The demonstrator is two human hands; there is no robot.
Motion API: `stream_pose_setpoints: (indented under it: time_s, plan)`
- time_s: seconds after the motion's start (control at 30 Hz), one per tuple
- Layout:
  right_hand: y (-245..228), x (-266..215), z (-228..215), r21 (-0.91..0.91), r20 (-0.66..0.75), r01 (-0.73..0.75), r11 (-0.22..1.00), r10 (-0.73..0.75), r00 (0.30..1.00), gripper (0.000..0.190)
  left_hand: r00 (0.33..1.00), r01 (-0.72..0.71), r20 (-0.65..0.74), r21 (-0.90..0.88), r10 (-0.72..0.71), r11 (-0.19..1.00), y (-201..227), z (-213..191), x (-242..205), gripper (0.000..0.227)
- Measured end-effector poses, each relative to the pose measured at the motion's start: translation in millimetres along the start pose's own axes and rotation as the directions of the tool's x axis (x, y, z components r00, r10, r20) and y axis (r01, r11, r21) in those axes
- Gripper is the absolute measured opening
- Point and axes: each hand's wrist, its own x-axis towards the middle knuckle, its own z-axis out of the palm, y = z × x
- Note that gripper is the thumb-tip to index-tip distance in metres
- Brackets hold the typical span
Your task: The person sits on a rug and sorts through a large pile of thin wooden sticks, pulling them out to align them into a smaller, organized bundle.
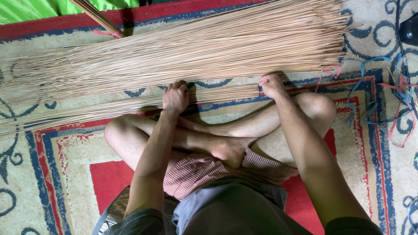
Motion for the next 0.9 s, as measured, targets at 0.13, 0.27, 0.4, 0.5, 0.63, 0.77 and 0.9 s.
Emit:
stream_pose_setpoints:
  time_s: [0.13,0.27,0.4,0.5,0.63,0.77,0.9]
  plan:
    - [1,0,1,0.031,-0.011,0.014,0.999,-0.014,1.0,0.037,1.0,0.001,0.007,-0.007,-0.001,1.0,-1,2,0,0.022]
    - [6,5,4,0.006,-0.002,0.002,1.0,-0.002,1.0,0.038,1.0,0.01,0.009,0.0,-0.01,1.0,-1,3,1,0.021]
    - [3,3,4,0.0,-0.009,0.0,1.0,0.0,1.0,0.037,1.0,0.015,0.012,-0.002,-0.015,1.0,1,1,1,0.021]
    - [11,6,7,-0.006,-0.047,0.075,0.997,-0.076,0.996,0.034,1.0,0.014,0.008,-0.037,-0.014,0.999,0,3,1,0.021]
    - [-9,-16,4,-0.039,-0.084,0.085,0.996,-0.088,0.993,0.033,1.0,0.006,-0.005,-0.045,-0.007,0.999,4,0,2,0.022]
    - [-54,-57,-5,-0.152,-0.096,0.305,0.94,-0.322,0.942,0.032,0.999,0.009,-0.041,-0.107,-0.014,0.994,6,-5,2,0.021]
    - [-57,-46,16,-0.341,-0.074,0.592,0.73,-0.649,0.758,0.022,0.989,0.019,-0.141,-0.189,-0.046,0.982,7,-17,6,0.013]
